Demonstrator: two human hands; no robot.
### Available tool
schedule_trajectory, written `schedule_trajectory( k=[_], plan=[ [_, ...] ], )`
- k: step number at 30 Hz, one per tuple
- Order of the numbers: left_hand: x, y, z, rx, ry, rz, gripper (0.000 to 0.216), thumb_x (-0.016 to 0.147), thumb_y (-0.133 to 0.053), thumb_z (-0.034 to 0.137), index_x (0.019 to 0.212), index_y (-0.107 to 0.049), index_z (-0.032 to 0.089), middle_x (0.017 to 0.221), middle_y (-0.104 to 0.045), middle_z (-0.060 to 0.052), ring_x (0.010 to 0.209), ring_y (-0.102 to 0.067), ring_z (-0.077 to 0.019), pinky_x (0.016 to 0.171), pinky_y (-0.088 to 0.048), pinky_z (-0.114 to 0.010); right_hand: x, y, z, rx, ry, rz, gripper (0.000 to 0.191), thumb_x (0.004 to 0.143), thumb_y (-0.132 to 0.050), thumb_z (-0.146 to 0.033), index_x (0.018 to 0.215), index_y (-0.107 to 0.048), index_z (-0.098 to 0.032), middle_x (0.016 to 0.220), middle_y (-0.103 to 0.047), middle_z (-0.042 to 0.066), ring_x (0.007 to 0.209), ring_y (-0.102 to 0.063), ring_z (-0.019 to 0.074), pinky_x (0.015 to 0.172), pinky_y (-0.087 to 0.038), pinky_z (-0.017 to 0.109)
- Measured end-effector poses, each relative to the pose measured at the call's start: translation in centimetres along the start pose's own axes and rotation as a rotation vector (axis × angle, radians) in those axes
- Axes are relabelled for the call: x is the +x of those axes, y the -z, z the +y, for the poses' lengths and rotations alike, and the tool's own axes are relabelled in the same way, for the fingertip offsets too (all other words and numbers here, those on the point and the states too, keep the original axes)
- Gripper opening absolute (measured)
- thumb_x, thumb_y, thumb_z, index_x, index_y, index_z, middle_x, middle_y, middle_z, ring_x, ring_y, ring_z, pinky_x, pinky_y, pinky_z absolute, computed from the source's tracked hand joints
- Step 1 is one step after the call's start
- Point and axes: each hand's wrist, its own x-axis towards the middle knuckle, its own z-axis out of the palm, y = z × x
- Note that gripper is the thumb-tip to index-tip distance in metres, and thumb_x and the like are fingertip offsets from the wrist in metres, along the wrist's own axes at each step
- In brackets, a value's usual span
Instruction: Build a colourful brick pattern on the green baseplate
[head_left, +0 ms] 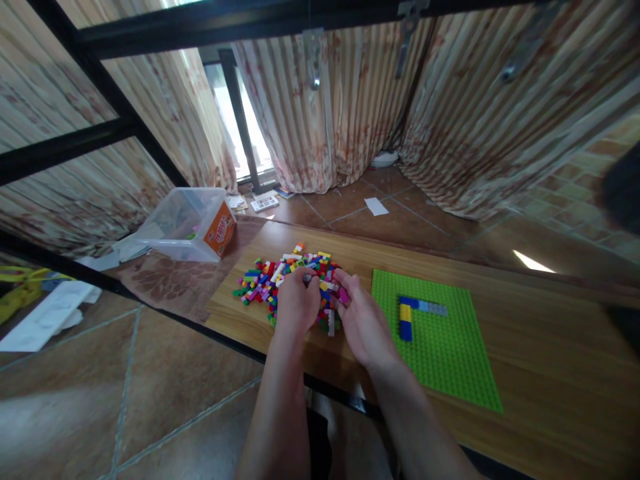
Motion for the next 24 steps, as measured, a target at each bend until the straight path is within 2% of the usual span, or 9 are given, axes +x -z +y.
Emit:
schedule_trajectory(
  k=[8,11,14,17,20,22,24],
  plan=[
    [0.3,0.3,-0.1,-0.103,0.029,0.039,0.012,0.079,-0.060,0.018,0.083,-0.071,0.017,0.073,-0.066,-0.002,0.070,-0.059,-0.0170,0.071,-0.044,-0.027,-0.1,0.1,-0.1,-0.012,-0.029,-0.093,0.044,0.082,-0.063,-0.058,0.111,-0.072,-0.026,0.135,-0.062,0.005,0.122,-0.056,0.0220,0.083,-0.054,0.032],
    [0.5,0.1,-0.4,-0.247,0.021,0.014,0.011,0.077,-0.062,0.020,0.084,-0.070,0.016,0.071,-0.064,0.000,0.067,-0.058,-0.0141,0.067,-0.044,-0.025,-0.2,0.3,-0.5,-0.027,-0.032,-0.092,0.046,0.081,-0.064,-0.059,0.112,-0.071,-0.026,0.134,-0.062,0.006,0.122,-0.055,0.0241,0.081,-0.057,0.036],
    [0.3,0.1,0.0,-0.489,0.040,-0.051,0.017,0.076,-0.068,0.029,0.086,-0.070,0.016,0.072,-0.064,0.001,0.063,-0.057,-0.0111,0.061,-0.044,-0.021,-0.4,0.6,-1.1,-0.044,-0.007,-0.096,0.044,0.082,-0.065,-0.057,0.112,-0.071,-0.025,0.129,-0.065,0.007,0.116,-0.059,0.0240,0.077,-0.058,0.037],
    [-0.4,0.3,1.3,-0.787,0.138,-0.207,0.030,0.077,-0.070,0.042,0.089,-0.068,0.015,0.077,-0.067,-0.001,0.062,-0.060,-0.0107,0.056,-0.045,-0.020,-0.6,1.0,-1.7,-0.110,0.078,-0.079,0.037,0.081,-0.069,-0.050,0.107,-0.073,-0.024,0.121,-0.069,0.006,0.101,-0.064,0.0206,0.067,-0.058,0.030],
    [-1.2,0.2,2.6,-1.030,0.232,-0.347,0.032,0.078,-0.069,0.043,0.092,-0.068,0.014,0.081,-0.070,-0.005,0.069,-0.066,-0.0138,0.064,-0.053,-0.024,-0.7,1.6,-2.4,-0.218,0.195,-0.001,0.029,0.079,-0.073,-0.042,0.101,-0.075,-0.024,0.111,-0.073,0.005,0.083,-0.065,0.0165,0.057,-0.052,0.025],
    [-1.7,-0.2,3.2,-1.110,0.257,-0.390,0.027,0.079,-0.068,0.038,0.093,-0.068,0.014,0.082,-0.071,-0.006,0.075,-0.069,-0.0162,0.071,-0.056,-0.028,-0.8,2.1,-3.0,-0.312,0.299,0.035,0.023,0.077,-0.075,-0.037,0.095,-0.077,-0.024,0.103,-0.074,0.005,0.081,-0.064,0.0164,0.060,-0.052,0.026],
    [-2.0,-1.0,3.6,-1.133,0.258,-0.416,0.024,0.079,-0.067,0.033,0.095,-0.069,0.014,0.085,-0.072,-0.006,0.080,-0.070,-0.0176,0.074,-0.056,-0.029,-0.8,2.6,-3.6,-0.446,0.437,0.054,0.017,0.076,-0.076,-0.031,0.092,-0.078,-0.025,0.100,-0.072,0.005,0.088,-0.064,0.0181,0.072,-0.052,0.030]
  ],
)
